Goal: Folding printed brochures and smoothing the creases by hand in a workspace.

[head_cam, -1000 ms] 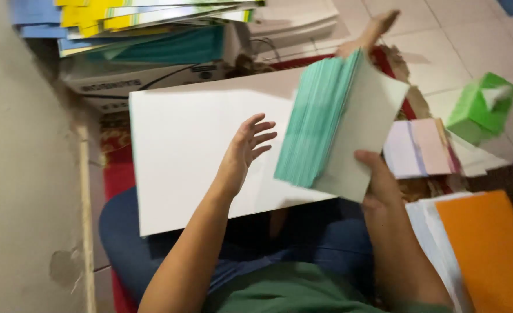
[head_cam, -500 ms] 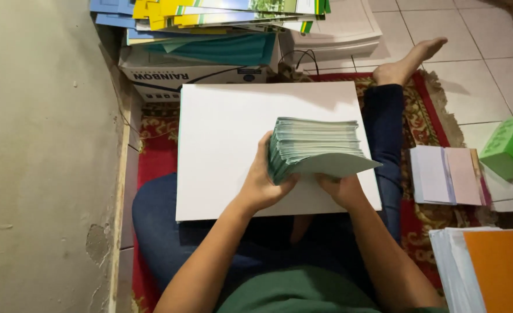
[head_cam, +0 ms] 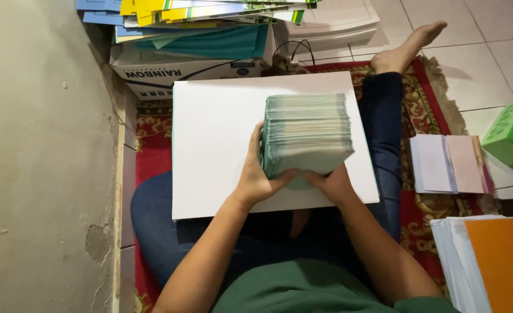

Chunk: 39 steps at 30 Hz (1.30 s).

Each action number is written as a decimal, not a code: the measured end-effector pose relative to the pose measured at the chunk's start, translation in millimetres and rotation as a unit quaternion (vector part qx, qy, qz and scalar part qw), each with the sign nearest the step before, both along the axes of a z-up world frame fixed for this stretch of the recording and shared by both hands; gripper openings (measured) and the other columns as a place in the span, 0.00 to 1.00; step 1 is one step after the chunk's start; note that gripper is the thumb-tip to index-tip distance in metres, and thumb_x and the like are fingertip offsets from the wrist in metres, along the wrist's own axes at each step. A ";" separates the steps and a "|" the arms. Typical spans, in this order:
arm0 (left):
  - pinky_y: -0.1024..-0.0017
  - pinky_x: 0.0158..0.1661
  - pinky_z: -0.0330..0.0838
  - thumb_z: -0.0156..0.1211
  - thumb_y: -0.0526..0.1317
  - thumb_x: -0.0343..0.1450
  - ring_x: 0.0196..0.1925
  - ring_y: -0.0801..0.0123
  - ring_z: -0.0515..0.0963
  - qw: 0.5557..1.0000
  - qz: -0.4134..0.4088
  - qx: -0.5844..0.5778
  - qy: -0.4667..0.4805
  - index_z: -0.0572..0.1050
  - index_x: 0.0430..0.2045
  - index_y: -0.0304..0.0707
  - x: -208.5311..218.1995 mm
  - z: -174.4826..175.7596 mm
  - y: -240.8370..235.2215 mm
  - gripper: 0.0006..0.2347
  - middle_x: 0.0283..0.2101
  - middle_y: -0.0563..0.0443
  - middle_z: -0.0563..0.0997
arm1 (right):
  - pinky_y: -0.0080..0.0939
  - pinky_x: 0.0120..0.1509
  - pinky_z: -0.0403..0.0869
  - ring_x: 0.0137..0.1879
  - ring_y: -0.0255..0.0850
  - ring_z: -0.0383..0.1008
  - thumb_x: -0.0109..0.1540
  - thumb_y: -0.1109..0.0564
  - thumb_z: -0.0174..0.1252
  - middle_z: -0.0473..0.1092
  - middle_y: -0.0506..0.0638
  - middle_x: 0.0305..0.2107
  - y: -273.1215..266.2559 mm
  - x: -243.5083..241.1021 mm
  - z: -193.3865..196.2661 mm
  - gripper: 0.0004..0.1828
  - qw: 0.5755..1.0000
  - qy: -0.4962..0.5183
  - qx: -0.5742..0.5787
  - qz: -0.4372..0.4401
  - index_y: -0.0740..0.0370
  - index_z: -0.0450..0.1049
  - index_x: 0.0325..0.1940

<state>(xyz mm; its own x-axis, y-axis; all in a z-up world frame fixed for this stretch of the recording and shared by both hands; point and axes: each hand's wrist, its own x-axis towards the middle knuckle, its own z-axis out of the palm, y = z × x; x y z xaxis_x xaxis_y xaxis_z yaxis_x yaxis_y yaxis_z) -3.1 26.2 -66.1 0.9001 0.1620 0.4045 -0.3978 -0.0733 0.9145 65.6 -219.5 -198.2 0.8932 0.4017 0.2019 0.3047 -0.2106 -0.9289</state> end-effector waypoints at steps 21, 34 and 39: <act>0.52 0.48 0.78 0.67 0.67 0.58 0.47 0.50 0.83 0.948 0.048 0.091 0.302 0.69 0.49 0.47 14.7 33.4 -35.0 0.33 0.40 0.44 0.81 | 0.68 0.63 0.70 0.60 0.64 0.69 0.56 0.61 0.71 0.68 0.72 0.46 10.4 -2.4 172.0 0.32 0.989 0.107 0.036 -0.096 0.73 0.62 0.58; 0.54 0.55 0.75 0.58 0.45 0.73 0.58 0.44 0.77 0.947 0.089 0.263 0.163 0.65 0.58 0.31 13.8 25.5 -60.2 0.22 0.59 0.33 0.69 | 0.66 0.63 0.68 0.63 0.70 0.64 0.61 0.42 0.66 0.63 0.71 0.55 -22.2 24.1 162.9 0.36 0.942 0.090 -0.282 -0.158 0.73 0.69 0.62; 0.63 0.45 0.82 0.55 0.44 0.74 0.50 0.52 0.83 0.946 0.105 0.265 0.153 0.65 0.55 0.31 11.4 30.2 -63.9 0.19 0.50 0.40 0.73 | 0.62 0.69 0.65 0.69 0.62 0.61 0.60 0.35 0.64 0.61 0.59 0.62 -12.3 4.0 172.1 0.43 0.899 -0.002 -0.397 -0.188 0.64 0.66 0.71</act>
<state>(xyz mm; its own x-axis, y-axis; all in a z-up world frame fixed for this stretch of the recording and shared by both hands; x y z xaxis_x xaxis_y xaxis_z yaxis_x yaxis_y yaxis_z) 8.3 -37.7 -35.9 0.9585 0.1989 0.2042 -0.0450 -0.6017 0.7975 69.6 -231.8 -26.1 0.9958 0.0907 -0.0122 0.0761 -0.8946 -0.4404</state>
